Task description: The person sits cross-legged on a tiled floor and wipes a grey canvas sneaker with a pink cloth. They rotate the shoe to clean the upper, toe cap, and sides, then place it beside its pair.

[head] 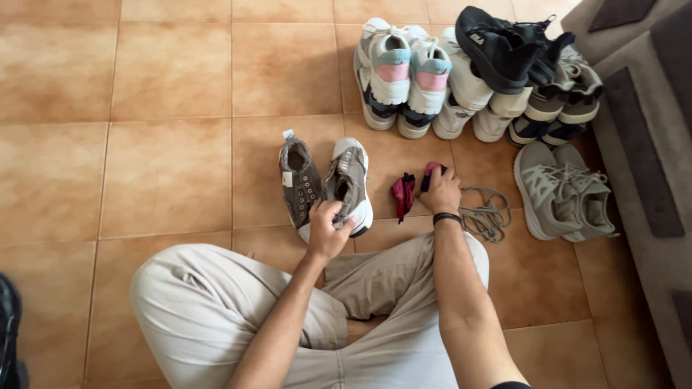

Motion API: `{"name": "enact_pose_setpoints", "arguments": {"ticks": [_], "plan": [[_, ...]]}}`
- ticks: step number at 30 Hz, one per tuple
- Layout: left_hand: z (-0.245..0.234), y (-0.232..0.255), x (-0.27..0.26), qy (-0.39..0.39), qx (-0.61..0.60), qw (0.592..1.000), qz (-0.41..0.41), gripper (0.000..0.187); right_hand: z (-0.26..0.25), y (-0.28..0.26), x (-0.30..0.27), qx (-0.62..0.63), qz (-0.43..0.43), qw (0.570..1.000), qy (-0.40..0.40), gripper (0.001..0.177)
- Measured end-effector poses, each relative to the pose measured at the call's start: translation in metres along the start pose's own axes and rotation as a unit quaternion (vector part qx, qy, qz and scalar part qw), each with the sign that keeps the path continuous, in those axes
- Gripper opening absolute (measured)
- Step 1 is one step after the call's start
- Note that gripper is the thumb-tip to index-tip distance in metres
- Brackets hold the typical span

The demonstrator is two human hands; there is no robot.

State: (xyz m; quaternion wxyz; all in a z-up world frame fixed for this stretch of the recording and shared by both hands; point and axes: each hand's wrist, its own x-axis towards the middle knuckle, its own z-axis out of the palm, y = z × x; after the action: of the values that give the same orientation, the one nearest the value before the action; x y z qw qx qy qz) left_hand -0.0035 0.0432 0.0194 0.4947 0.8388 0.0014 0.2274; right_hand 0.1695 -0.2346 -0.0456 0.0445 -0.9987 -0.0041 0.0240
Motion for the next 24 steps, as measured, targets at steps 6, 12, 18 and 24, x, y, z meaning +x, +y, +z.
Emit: {"name": "enact_pose_setpoints", "arguments": {"ticks": [6, 12, 18, 24], "plan": [[-0.037, 0.035, -0.014, -0.040, -0.239, 0.963, -0.120, 0.024, -0.051, -0.011, -0.010, 0.192, 0.025, 0.975, 0.105, 0.030], [-0.056, 0.064, -0.094, 0.073, -0.372, 0.888, -0.260, 0.023, -0.131, -0.036, -0.120, 0.457, -0.146, 0.847, 0.230, 0.013], [-0.061, 0.056, -0.123, 0.130, -0.328, 0.899, -0.262, 0.029, -0.143, -0.142, -0.275, 0.473, -0.336, 0.804, 0.135, 0.018], [-0.101, 0.061, -0.097, 0.130, -0.423, 0.827, -0.347, 0.028, -0.143, -0.179, -0.294, 0.517, -0.381, 0.756, 0.125, 0.018]]}}
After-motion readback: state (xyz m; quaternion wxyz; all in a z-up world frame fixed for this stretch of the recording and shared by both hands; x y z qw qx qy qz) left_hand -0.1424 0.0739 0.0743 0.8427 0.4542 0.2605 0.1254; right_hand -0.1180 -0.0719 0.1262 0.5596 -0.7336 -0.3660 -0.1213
